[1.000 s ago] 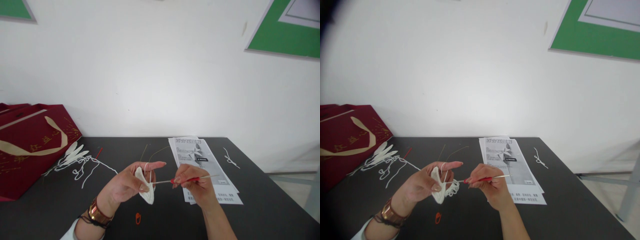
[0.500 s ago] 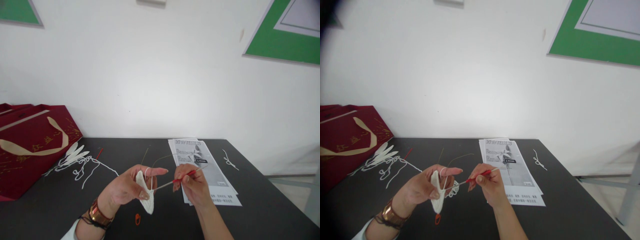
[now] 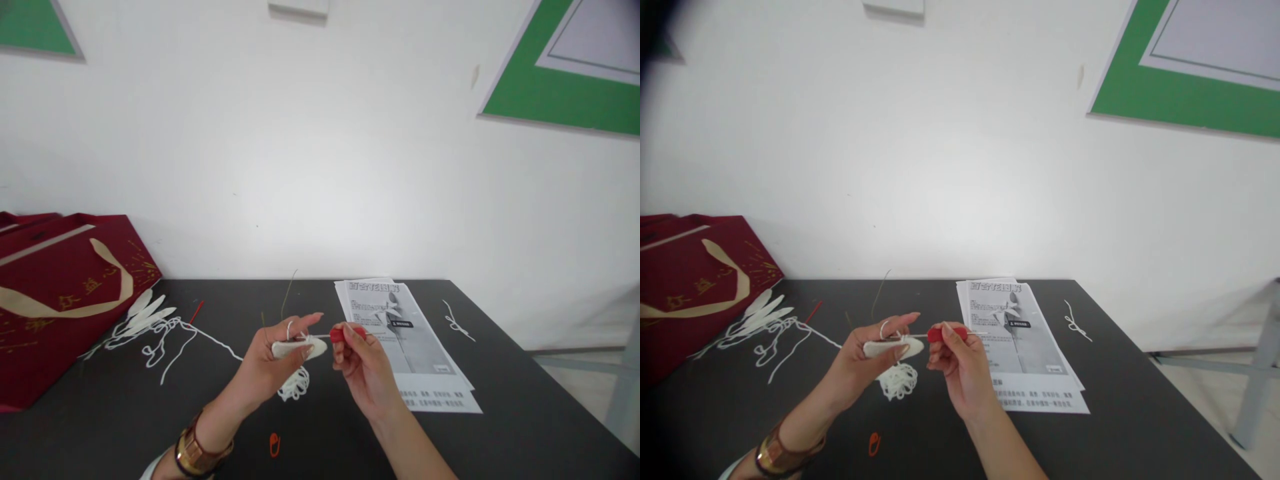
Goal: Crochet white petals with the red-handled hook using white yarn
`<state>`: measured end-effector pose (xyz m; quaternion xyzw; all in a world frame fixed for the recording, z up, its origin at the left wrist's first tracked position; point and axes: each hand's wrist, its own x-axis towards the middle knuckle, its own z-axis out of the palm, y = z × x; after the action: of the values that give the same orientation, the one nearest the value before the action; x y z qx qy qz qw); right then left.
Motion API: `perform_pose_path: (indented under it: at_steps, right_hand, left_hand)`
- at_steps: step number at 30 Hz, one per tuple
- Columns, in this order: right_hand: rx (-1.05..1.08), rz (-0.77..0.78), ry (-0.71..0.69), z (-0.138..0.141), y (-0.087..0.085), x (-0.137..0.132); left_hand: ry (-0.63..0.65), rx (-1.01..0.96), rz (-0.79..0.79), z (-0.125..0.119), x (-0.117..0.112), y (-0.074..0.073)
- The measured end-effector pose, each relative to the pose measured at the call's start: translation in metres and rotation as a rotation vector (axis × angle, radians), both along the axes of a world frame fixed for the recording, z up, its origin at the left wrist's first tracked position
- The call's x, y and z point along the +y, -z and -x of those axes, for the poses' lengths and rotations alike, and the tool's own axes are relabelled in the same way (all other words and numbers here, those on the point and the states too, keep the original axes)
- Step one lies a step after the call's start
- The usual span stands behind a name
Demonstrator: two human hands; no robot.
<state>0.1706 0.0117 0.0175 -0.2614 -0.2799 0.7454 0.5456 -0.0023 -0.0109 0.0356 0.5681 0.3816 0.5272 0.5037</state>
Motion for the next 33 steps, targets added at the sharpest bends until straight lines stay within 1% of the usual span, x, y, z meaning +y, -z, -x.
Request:
perform_pose_path:
  at_steps: [3, 8, 14, 16, 18, 19, 20, 22, 24, 25, 26, 27, 28, 30, 31, 33]
  right_hand:
    - [-0.032, -0.025, 0.035, 0.001, -0.001, -0.001]
    - [-0.079, -0.033, 0.068, 0.003, -0.001, -0.003]
    - [-0.118, -0.032, 0.087, 0.003, 0.002, -0.001]
    - [-0.150, -0.055, 0.096, 0.003, 0.003, -0.001]
    - [-0.236, -0.121, 0.144, 0.004, 0.005, -0.003]
    - [-0.312, -0.182, 0.189, 0.004, 0.007, -0.005]
    - [-0.408, -0.274, 0.242, 0.005, 0.010, -0.007]
    - [-0.625, -0.548, 0.342, 0.004, 0.015, -0.011]
    - [-0.786, -0.904, 0.385, 0.003, 0.021, -0.015]
    - [-0.822, -1.029, 0.409, 0.002, 0.023, -0.016]
    - [-0.840, -1.113, 0.416, 0.001, 0.024, -0.017]
    - [-0.848, -1.133, 0.407, 0.000, 0.023, -0.017]
    - [-0.842, -1.105, 0.393, -0.001, 0.022, -0.016]
    - [-0.792, -0.963, 0.347, -0.002, 0.017, -0.014]
    - [-0.722, -0.886, 0.347, -0.003, 0.014, -0.012]
    - [-0.568, -0.744, 0.291, -0.003, 0.010, -0.009]
  left_hand:
    - [-0.031, -0.034, 0.012, -0.003, 0.001, 0.000]
    - [-0.174, -0.089, 0.096, -0.010, 0.002, 0.008]
    - [-0.197, -0.102, 0.137, -0.017, 0.000, 0.014]
    - [-0.230, -0.100, 0.137, -0.020, 0.000, 0.015]
    - [-0.283, -0.095, 0.145, -0.024, 0.001, 0.017]
    - [-0.311, -0.103, 0.155, -0.026, 0.001, 0.018]
    - [-0.338, -0.126, 0.168, -0.027, 0.001, 0.019]
    - [-0.371, -0.226, 0.199, -0.029, 0.002, 0.020]
    - [-0.325, -0.404, 0.254, -0.029, 0.002, 0.019]
    - [-0.272, -0.493, 0.290, -0.027, 0.003, 0.018]
    - [-0.209, -0.563, 0.329, -0.025, 0.003, 0.016]
    - [-0.146, -0.608, 0.366, -0.022, 0.003, 0.014]
    - [-0.090, -0.628, 0.398, -0.019, 0.004, 0.012]
    - [-0.014, -0.624, 0.433, -0.012, 0.005, 0.006]
    - [0.018, -0.623, 0.444, -0.010, 0.005, 0.004]
    - [0.074, -0.620, 0.458, -0.005, 0.006, 0.001]
